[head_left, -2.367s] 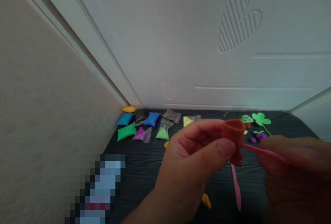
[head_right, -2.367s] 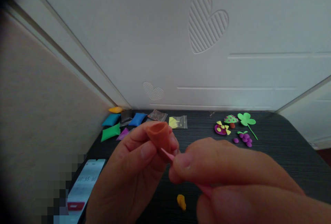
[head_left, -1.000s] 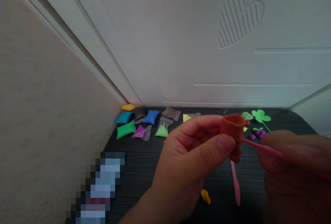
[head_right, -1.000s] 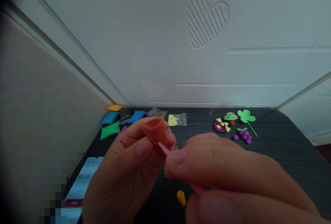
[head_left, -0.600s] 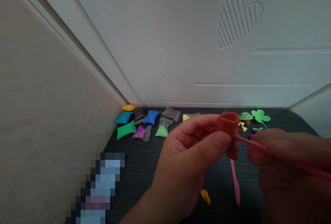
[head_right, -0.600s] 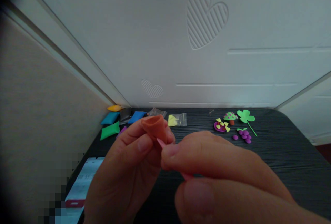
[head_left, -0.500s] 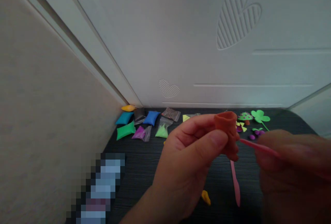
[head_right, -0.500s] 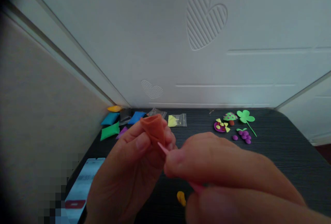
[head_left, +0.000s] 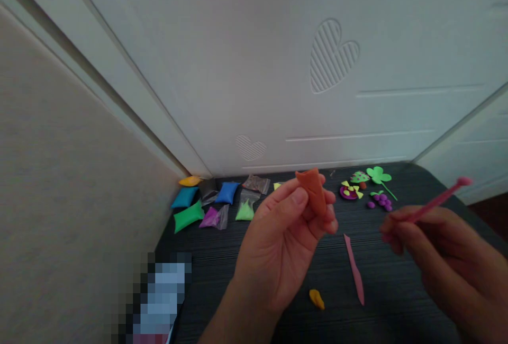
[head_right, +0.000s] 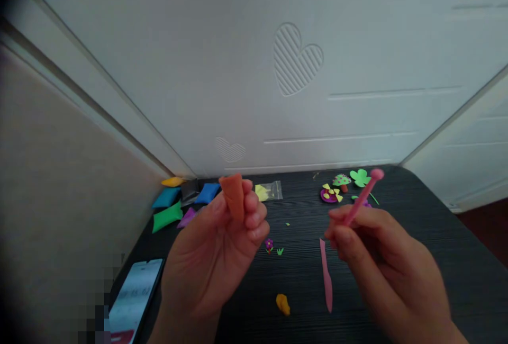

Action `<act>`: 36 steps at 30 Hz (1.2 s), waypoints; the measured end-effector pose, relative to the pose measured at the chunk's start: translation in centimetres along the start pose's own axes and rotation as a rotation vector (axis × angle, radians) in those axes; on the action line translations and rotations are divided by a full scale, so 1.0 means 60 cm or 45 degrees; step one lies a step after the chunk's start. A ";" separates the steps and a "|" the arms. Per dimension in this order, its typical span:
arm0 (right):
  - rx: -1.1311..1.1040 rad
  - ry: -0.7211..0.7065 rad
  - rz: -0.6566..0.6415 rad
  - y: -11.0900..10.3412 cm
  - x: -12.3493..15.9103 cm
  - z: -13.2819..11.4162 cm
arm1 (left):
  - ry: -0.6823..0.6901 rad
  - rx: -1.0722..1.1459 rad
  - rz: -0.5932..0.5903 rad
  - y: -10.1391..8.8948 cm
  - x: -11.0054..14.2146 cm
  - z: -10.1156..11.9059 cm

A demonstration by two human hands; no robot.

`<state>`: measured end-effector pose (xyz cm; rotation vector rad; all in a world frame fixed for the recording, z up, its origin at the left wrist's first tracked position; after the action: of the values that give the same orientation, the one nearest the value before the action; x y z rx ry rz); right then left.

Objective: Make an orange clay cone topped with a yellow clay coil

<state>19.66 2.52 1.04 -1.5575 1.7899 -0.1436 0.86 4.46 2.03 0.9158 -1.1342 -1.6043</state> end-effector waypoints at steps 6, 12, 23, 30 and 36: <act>0.235 0.288 -0.116 0.007 0.105 0.127 | 0.065 -0.144 0.042 -0.012 -0.009 -0.002; 0.551 0.449 -0.205 -0.009 0.155 0.201 | 0.151 -0.317 -0.005 -0.005 -0.010 -0.024; 0.889 -0.110 -0.852 0.024 0.084 0.217 | 0.134 -0.429 -0.046 0.025 0.021 -0.054; 0.731 -0.787 -1.258 0.089 0.091 0.134 | 0.032 -0.288 -0.022 0.037 0.037 -0.049; 0.794 -0.932 -1.208 0.111 0.055 0.071 | 0.022 -0.194 0.012 0.049 0.055 -0.018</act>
<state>16.86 2.89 -7.02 -1.5556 0.3044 -0.4567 1.69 0.66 4.34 0.8222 -0.9879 -1.6476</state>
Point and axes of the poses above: each hand's wrist, its own x-axis away from the middle knuckle, its own y-axis out of the palm, z = x × y, the point moved 5 cm from there along -x, towards the middle knuckle, and after that the axes turned 7 degrees about x, right-handed, at the moved point
